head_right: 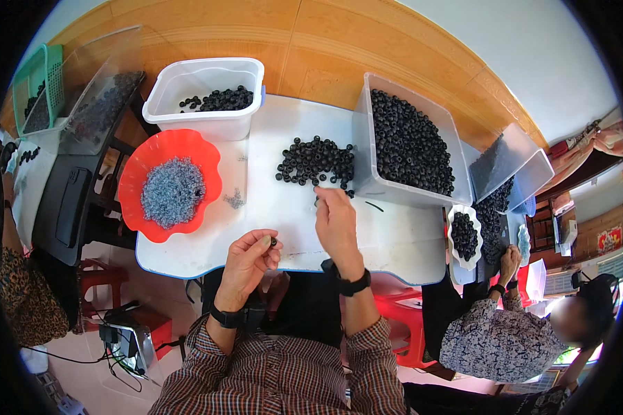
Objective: The recorder is inspecting and sorting small black rubber or plastic industrial components from a pile on a table into different plastic containers.
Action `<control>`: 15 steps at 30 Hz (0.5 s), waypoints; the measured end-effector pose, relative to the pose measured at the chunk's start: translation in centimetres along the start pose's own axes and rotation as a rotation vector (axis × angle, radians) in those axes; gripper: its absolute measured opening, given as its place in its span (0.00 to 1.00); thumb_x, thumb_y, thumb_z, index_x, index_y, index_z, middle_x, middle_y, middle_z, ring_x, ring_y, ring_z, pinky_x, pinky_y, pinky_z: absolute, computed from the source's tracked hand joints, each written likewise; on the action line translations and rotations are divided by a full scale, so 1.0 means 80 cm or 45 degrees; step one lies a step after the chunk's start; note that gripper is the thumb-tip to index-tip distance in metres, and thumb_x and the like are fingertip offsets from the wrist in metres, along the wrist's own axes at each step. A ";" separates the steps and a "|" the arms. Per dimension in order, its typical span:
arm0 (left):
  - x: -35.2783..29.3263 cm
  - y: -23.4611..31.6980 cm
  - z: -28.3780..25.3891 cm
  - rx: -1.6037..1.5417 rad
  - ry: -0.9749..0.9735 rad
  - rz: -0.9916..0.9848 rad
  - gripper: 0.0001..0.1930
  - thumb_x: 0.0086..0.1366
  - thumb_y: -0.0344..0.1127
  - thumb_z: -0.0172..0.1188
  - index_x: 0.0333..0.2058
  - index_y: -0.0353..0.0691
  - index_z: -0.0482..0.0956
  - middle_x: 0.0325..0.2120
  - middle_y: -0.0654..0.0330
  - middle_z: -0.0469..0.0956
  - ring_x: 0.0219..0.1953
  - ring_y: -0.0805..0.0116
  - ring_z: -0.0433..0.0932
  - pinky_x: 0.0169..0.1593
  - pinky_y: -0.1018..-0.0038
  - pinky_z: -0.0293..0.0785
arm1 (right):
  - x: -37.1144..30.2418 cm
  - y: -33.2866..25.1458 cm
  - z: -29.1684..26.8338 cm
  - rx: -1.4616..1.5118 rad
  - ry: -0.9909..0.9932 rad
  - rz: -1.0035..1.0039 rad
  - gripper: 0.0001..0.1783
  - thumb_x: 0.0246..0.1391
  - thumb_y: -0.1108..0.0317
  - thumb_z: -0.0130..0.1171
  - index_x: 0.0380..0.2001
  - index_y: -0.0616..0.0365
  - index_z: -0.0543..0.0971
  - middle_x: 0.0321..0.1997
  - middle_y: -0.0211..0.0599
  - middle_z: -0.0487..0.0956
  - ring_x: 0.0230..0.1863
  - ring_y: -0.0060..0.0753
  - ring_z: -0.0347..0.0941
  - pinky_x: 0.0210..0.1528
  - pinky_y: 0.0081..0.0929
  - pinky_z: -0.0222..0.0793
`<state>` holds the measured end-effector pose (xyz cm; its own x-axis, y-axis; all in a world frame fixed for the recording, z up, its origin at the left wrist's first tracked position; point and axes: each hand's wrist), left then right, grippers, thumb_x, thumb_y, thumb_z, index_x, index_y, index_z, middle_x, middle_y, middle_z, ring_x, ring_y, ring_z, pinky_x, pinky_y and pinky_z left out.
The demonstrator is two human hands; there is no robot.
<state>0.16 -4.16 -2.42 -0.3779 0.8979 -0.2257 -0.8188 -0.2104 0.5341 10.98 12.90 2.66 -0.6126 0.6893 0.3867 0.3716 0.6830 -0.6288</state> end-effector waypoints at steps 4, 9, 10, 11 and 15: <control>0.001 -0.001 0.001 0.010 -0.004 0.003 0.11 0.69 0.30 0.55 0.46 0.30 0.77 0.34 0.53 0.81 0.29 0.71 0.80 0.31 0.79 0.78 | 0.026 0.028 0.004 -0.222 -0.010 -0.138 0.17 0.54 0.82 0.47 0.47 0.62 0.76 0.45 0.49 0.78 0.45 0.53 0.72 0.49 0.40 0.68; 0.003 -0.003 -0.001 0.018 -0.004 0.002 0.11 0.69 0.30 0.55 0.46 0.30 0.77 0.35 0.52 0.81 0.29 0.71 0.80 0.31 0.78 0.78 | 0.047 0.045 0.009 -0.226 -0.127 -0.117 0.20 0.51 0.83 0.47 0.48 0.61 0.76 0.47 0.48 0.77 0.48 0.52 0.70 0.51 0.40 0.66; 0.003 -0.003 -0.002 0.017 -0.005 0.001 0.11 0.69 0.30 0.55 0.46 0.30 0.77 0.35 0.52 0.81 0.29 0.70 0.80 0.31 0.78 0.78 | 0.050 0.045 0.009 -0.242 -0.173 -0.101 0.22 0.49 0.85 0.47 0.47 0.61 0.76 0.47 0.47 0.77 0.49 0.50 0.69 0.52 0.38 0.66; 0.003 -0.003 -0.002 0.016 -0.003 0.003 0.11 0.69 0.30 0.55 0.46 0.30 0.77 0.35 0.52 0.81 0.29 0.70 0.80 0.31 0.78 0.78 | 0.052 0.044 0.009 -0.241 -0.176 -0.102 0.22 0.49 0.85 0.47 0.47 0.61 0.76 0.47 0.47 0.77 0.49 0.50 0.69 0.52 0.38 0.66; 0.003 -0.002 -0.002 -0.004 -0.015 -0.009 0.11 0.69 0.29 0.55 0.47 0.29 0.76 0.36 0.51 0.81 0.29 0.68 0.81 0.31 0.76 0.79 | 0.058 0.050 0.006 -0.226 -0.182 0.014 0.14 0.51 0.81 0.50 0.40 0.60 0.79 0.43 0.45 0.78 0.46 0.49 0.71 0.49 0.39 0.68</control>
<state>0.10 -3.97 -2.72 -0.3671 0.9038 -0.2200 -0.8229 -0.2052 0.5298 9.28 18.68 1.61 -0.6956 0.6645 0.2731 0.4883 0.7161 -0.4989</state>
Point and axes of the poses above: each hand's wrist, its own x-axis towards the middle knuckle, its own z-axis out of the palm, y = z × x
